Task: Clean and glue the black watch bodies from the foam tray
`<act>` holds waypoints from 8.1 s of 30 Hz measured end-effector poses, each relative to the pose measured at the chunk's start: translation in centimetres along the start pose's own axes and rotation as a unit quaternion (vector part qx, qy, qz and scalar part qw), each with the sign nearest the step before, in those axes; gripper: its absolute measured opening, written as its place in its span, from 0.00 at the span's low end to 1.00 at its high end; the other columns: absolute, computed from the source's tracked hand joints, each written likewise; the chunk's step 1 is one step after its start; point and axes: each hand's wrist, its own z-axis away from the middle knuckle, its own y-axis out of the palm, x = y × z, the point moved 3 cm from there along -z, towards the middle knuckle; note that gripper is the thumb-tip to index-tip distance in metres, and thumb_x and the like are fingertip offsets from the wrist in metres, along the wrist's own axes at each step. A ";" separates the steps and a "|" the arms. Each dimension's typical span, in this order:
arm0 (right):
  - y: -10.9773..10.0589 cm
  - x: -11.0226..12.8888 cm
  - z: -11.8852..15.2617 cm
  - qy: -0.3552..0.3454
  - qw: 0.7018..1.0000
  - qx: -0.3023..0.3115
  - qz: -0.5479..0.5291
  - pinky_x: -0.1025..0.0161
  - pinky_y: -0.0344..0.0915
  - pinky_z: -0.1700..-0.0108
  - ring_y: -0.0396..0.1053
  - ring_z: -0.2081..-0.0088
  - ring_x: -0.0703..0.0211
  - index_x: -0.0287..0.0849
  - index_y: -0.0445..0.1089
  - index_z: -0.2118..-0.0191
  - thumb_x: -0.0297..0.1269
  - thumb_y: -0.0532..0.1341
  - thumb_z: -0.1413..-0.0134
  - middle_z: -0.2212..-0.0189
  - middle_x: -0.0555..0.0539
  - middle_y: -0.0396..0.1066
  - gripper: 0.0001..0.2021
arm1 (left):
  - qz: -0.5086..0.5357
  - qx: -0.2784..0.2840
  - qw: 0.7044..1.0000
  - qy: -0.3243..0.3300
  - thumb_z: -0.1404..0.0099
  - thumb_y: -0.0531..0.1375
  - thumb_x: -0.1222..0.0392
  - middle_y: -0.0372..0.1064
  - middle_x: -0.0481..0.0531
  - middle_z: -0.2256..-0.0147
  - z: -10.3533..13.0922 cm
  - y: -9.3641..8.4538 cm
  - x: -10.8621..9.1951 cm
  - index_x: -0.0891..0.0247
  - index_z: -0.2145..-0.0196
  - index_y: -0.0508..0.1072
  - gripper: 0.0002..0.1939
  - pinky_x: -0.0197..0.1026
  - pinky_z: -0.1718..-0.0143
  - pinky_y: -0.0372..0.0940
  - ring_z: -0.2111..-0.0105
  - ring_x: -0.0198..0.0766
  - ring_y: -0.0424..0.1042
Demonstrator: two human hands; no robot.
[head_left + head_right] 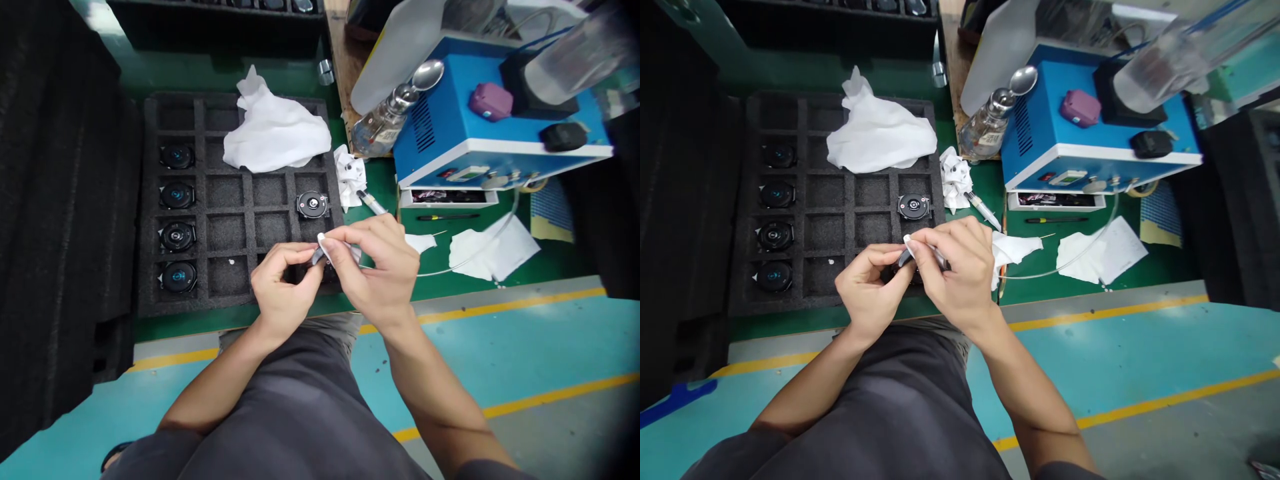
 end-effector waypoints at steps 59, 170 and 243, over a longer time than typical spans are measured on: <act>-0.1 -0.1 0.7 0.040 0.996 -0.027 -0.080 0.55 0.63 0.59 0.68 0.66 0.58 0.46 0.77 0.64 0.33 0.64 0.37 0.71 0.50 0.75 0.05 | -0.008 0.017 1.000 0.019 0.42 0.69 0.71 0.74 0.49 0.67 -0.6 -0.1 -0.6 0.62 0.67 0.75 0.08 0.36 0.65 0.71 0.67 0.34 0.76; -0.3 -0.5 0.2 -0.098 0.994 0.039 0.035 0.53 0.60 0.54 0.67 0.61 0.55 0.47 0.74 0.65 0.31 0.61 0.35 0.69 0.50 0.74 0.07 | 0.004 0.028 1.000 -0.012 0.42 0.70 0.69 0.74 0.49 0.68 -0.3 -0.1 -0.5 0.62 0.67 0.76 0.08 0.36 0.68 0.72 0.68 0.35 0.76; -0.7 1.2 -2.4 -0.232 0.950 0.168 0.125 0.52 0.58 0.48 0.62 0.62 0.55 0.43 0.71 0.61 0.22 0.57 0.37 0.68 0.49 0.73 0.09 | 0.026 0.038 0.997 -0.061 0.40 0.66 0.71 0.71 0.49 0.70 -0.9 -0.9 -1.2 0.63 0.69 0.74 0.06 0.32 0.70 0.72 0.70 0.33 0.74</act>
